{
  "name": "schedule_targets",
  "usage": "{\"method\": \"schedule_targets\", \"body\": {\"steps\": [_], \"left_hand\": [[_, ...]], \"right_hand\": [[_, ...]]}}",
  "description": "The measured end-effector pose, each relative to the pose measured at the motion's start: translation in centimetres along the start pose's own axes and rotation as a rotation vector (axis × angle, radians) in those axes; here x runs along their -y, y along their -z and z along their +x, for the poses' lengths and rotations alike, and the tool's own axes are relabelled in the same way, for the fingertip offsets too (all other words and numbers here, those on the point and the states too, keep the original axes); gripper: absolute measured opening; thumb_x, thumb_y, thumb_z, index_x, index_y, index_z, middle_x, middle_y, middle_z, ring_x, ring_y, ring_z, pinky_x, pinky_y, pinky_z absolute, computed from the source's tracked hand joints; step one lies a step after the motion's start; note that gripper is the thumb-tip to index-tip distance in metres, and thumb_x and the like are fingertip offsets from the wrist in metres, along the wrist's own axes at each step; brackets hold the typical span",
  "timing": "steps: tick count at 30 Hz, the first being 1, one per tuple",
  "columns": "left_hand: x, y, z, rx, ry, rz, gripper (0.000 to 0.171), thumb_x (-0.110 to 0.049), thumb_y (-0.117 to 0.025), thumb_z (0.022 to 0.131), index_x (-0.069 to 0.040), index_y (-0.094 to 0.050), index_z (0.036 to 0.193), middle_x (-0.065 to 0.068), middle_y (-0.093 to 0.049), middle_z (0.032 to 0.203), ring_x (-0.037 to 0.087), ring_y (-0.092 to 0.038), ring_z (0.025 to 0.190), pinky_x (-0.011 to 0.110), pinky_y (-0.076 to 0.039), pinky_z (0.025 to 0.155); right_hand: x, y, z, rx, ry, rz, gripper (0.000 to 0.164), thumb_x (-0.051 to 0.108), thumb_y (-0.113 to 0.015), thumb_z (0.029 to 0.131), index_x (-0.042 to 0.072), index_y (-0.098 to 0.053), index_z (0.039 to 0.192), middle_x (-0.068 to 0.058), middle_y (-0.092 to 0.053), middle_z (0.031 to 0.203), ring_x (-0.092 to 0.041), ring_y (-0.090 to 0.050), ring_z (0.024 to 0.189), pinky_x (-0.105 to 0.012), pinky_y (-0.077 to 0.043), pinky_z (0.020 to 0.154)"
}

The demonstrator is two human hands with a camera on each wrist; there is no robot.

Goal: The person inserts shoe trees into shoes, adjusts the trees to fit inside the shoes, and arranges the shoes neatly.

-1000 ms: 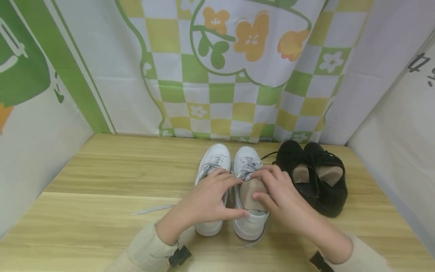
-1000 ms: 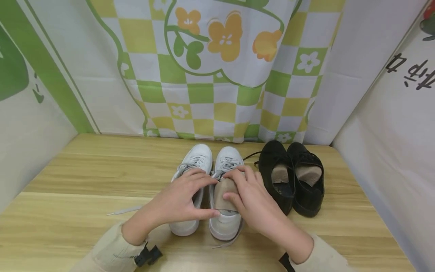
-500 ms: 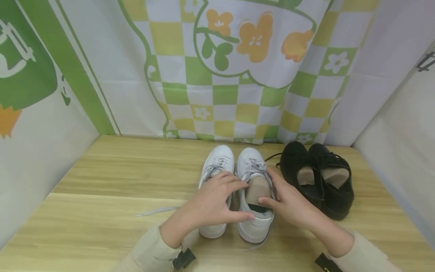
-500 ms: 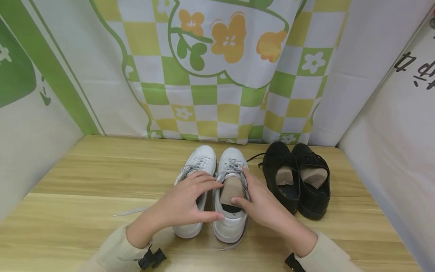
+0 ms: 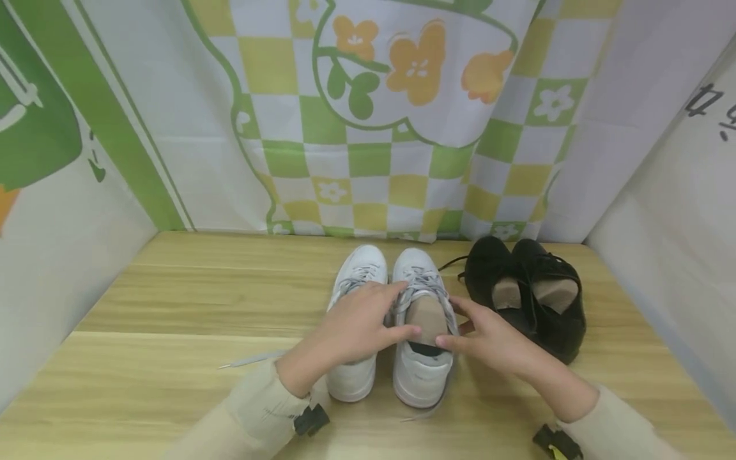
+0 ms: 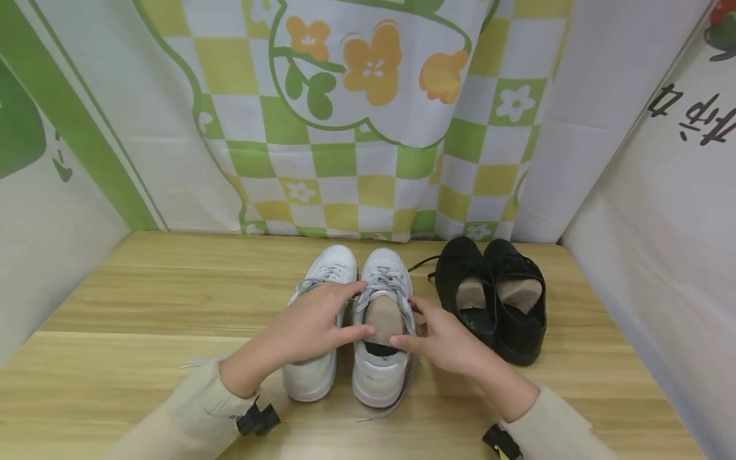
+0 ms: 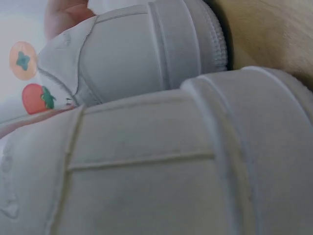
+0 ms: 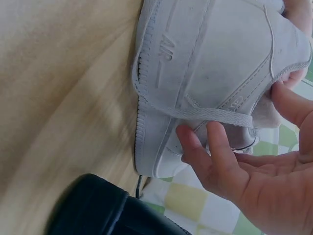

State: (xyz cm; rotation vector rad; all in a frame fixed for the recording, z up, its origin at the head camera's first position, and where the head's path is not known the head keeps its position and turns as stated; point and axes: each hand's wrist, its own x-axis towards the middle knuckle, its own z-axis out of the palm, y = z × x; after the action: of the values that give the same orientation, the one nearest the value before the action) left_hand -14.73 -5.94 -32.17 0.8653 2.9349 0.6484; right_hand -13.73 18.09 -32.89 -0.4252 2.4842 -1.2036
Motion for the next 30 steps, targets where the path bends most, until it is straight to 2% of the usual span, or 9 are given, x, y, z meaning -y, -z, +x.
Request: {"method": "schedule_targets", "body": {"steps": [7, 11, 18, 23, 27, 30], "left_hand": [[0.1, -0.1, 0.6, -0.021, 0.016, 0.018, 0.078, -0.058, -0.072, 0.083, -0.011, -0.053, 0.143, 0.009, -0.068, 0.128, 0.023, -0.066, 0.106, 0.04, -0.058, 0.083], [0.0, -0.3, 0.8, -0.024, 0.026, 0.041, 0.078, -0.059, -0.073, 0.082, -0.013, -0.054, 0.142, 0.007, -0.067, 0.13, 0.026, -0.066, 0.112, 0.041, -0.058, 0.084], [-0.4, -0.4, 1.4, -0.007, 0.055, 0.075, 0.077, -0.055, -0.077, 0.079, -0.016, -0.054, 0.141, 0.005, -0.067, 0.129, 0.027, -0.067, 0.11, 0.044, -0.058, 0.084], [-0.6, -0.3, 1.9, 0.002, 0.086, 0.076, 0.076, -0.053, -0.081, 0.075, -0.02, -0.055, 0.138, 0.001, -0.067, 0.129, 0.026, -0.067, 0.108, 0.046, -0.057, 0.083], [-0.6, -0.2, 2.2, 0.01, 0.112, 0.051, 0.072, -0.049, -0.083, 0.074, -0.02, -0.058, 0.135, -0.002, -0.069, 0.121, 0.023, -0.068, 0.105, 0.045, -0.057, 0.079], [-0.5, -0.1, 2.4, 0.018, 0.134, 0.024, 0.067, -0.044, -0.083, 0.074, -0.02, -0.06, 0.132, -0.003, -0.069, 0.117, 0.022, -0.067, 0.102, 0.044, -0.056, 0.077]], "right_hand": [[0.2, 0.3, 0.5, -0.036, 0.015, -0.055, 0.079, 0.027, -0.078, 0.086, -0.009, -0.038, 0.144, -0.028, -0.049, 0.142, -0.024, -0.067, 0.096, -0.032, -0.057, 0.074], [0.1, 0.0, 0.8, -0.063, 0.011, -0.09, 0.073, 0.026, -0.079, 0.085, -0.006, -0.043, 0.139, -0.024, -0.055, 0.134, -0.022, -0.066, 0.091, -0.03, -0.054, 0.069], [0.0, -0.5, 1.0, -0.111, -0.029, -0.104, 0.065, 0.023, -0.082, 0.082, -0.001, -0.046, 0.13, -0.017, -0.063, 0.116, -0.021, -0.065, 0.085, -0.031, -0.051, 0.064], [0.3, -0.8, 1.1, -0.139, -0.043, -0.123, 0.063, 0.021, -0.083, 0.081, 0.0, -0.045, 0.126, -0.011, -0.062, 0.096, -0.017, -0.058, 0.07, -0.03, -0.046, 0.056], [0.6, -1.1, 1.4, -0.168, -0.045, -0.172, 0.061, 0.017, -0.083, 0.079, 0.0, -0.045, 0.123, -0.012, -0.062, 0.097, -0.016, -0.055, 0.068, -0.031, -0.045, 0.056], [0.8, -1.5, 1.8, -0.205, -0.042, -0.233, 0.06, 0.014, -0.084, 0.078, 0.0, -0.046, 0.122, -0.015, -0.062, 0.109, -0.021, -0.061, 0.082, -0.037, -0.05, 0.068]]}}
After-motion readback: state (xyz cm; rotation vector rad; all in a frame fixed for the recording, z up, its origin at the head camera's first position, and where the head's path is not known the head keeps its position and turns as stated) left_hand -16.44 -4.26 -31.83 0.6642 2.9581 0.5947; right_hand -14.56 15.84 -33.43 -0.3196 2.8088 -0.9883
